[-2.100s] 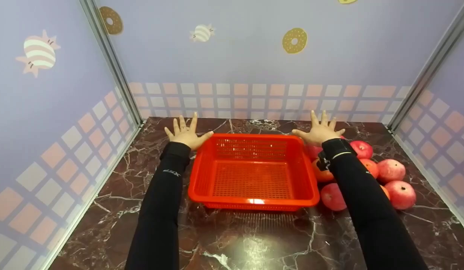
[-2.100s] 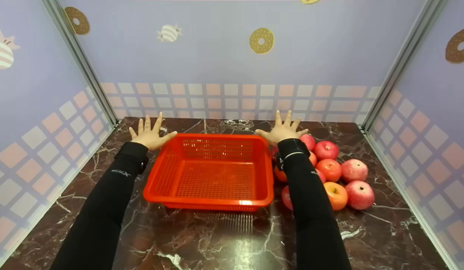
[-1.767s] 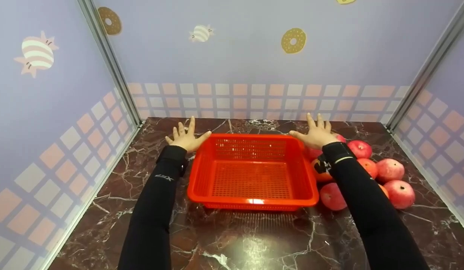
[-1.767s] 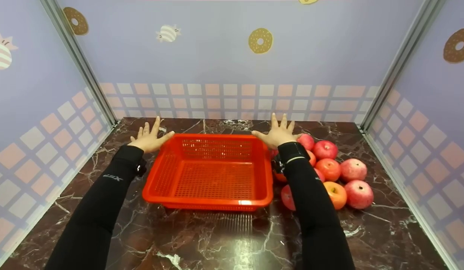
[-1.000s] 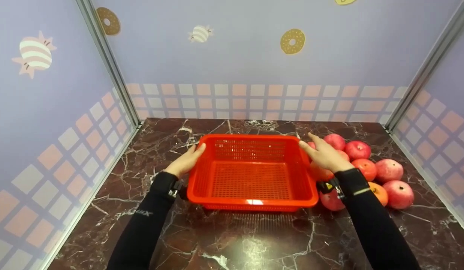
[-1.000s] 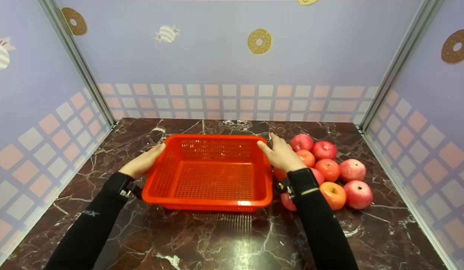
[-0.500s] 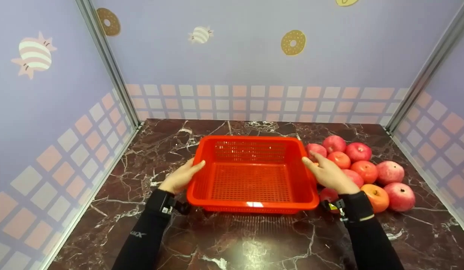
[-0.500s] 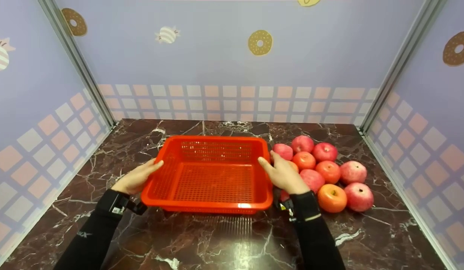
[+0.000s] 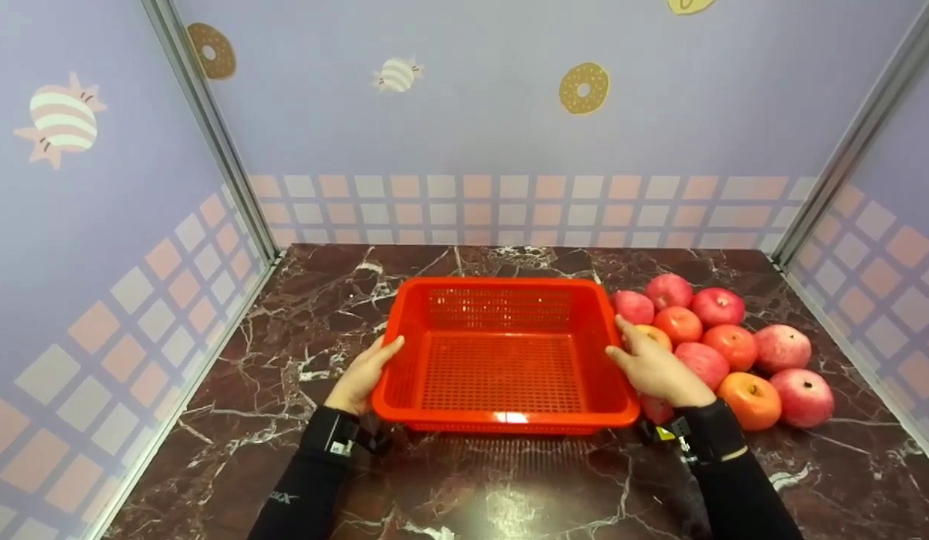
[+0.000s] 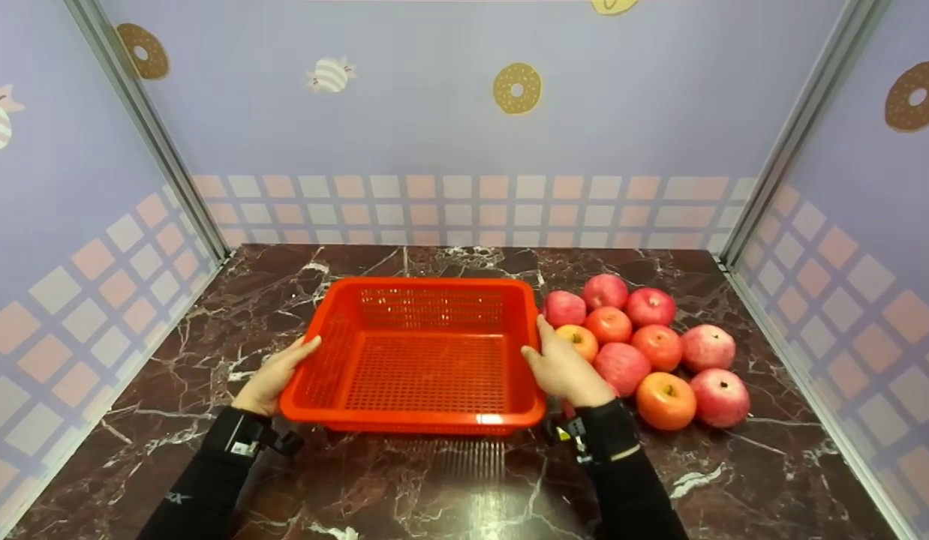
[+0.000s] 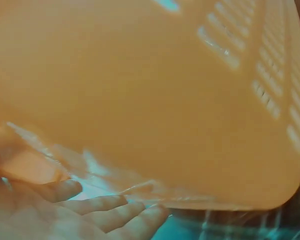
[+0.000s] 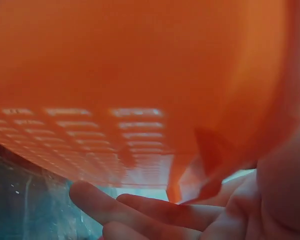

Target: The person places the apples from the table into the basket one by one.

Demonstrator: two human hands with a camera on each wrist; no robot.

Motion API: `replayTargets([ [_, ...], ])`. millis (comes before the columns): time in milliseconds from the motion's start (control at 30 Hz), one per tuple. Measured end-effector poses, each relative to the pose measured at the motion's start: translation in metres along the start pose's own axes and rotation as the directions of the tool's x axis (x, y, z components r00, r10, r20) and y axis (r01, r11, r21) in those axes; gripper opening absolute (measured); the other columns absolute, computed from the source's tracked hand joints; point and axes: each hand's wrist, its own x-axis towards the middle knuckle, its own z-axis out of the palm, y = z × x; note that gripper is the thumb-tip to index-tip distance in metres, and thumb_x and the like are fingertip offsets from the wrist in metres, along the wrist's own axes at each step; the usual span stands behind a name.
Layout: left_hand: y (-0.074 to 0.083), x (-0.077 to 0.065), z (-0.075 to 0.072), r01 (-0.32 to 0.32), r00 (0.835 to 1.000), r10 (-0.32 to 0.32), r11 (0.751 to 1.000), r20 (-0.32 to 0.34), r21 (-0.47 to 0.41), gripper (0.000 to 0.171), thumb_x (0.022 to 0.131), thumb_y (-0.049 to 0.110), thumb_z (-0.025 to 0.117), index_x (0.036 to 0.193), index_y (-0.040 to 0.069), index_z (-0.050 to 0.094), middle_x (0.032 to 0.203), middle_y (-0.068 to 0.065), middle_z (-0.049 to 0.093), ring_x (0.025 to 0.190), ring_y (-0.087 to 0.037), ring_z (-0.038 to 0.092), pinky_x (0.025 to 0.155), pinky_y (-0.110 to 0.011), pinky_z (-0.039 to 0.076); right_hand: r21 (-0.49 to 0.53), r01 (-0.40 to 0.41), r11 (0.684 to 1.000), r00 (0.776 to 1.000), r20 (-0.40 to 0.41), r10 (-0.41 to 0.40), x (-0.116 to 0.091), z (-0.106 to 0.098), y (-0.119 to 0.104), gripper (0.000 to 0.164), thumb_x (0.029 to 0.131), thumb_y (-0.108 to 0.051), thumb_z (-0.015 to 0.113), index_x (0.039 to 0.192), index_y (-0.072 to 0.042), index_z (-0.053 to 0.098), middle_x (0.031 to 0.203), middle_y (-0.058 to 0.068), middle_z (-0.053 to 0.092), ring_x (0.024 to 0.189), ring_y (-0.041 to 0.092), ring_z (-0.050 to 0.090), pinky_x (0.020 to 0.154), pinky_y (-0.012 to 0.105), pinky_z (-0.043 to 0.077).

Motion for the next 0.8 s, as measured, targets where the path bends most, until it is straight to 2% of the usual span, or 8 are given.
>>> replayTargets([
  [133,-0.0057,-0.0014,0.0018,-0.004,1.000,0.004,0.995,-0.003,-0.095,0.060,0.112,0.034,0.033,0.164,0.012,0.013,0.118,0.002,0.066,0.105,-0.016,0.068,0.098,-0.041,0.058,0.007,-0.035,0.999,0.999,0.002,0.035,-0.0026,0.0027,-0.0013,0.066,0.106,-0.017,0.051,0.158,0.012,0.021,0.143,0.039,0.051,0.128,0.046,0.054,0.112,0.061,0.044],
  [267,-0.0071,-0.0018,0.0056,-0.019,1.000,0.017,0.983,-0.011,-0.184,0.059,0.112,0.031,0.029,0.165,0.015,0.008,0.118,0.004,0.066,0.105,-0.014,0.067,0.097,-0.036,0.056,0.002,-0.022,1.000,0.999,-0.023,0.022,-0.0028,0.0032,-0.0040,0.065,0.105,-0.014,0.051,0.156,0.014,0.023,0.143,0.041,0.049,0.125,0.047,0.057,0.110,0.060,0.046],
  [400,-0.0068,-0.0025,0.0078,-0.010,1.000,0.010,0.969,-0.003,-0.248,0.055,0.113,0.030,0.028,0.162,0.015,0.010,0.116,0.004,0.067,0.104,-0.014,0.068,0.096,-0.035,0.057,-0.014,-0.016,1.000,0.999,-0.039,0.016,-0.0033,0.0038,-0.0072,0.064,0.104,-0.013,0.051,0.155,0.016,0.024,0.144,0.042,0.048,0.123,0.047,0.058,0.110,0.061,0.046],
  [633,-0.0070,-0.0056,0.0080,0.003,1.000,-0.005,0.967,-0.008,-0.254,0.050,0.112,0.028,0.028,0.159,0.012,0.016,0.115,0.003,0.067,0.103,-0.015,0.068,0.096,-0.035,0.057,-0.015,-0.024,1.000,0.999,-0.038,0.024,-0.0069,0.0067,-0.0096,0.064,0.103,-0.011,0.050,0.154,0.018,0.024,0.147,0.043,0.043,0.125,0.048,0.057,0.111,0.062,0.045],
  [800,-0.0080,-0.0069,0.0063,-0.002,1.000,0.004,0.972,0.010,-0.237,0.053,0.112,0.027,0.029,0.160,0.011,0.014,0.116,0.002,0.067,0.105,-0.015,0.069,0.098,-0.037,0.057,-0.015,-0.027,1.000,0.999,-0.031,0.027,-0.0066,0.0080,-0.0089,0.064,0.103,-0.011,0.050,0.154,0.018,0.023,0.147,0.043,0.043,0.127,0.049,0.056,0.112,0.061,0.044],
])
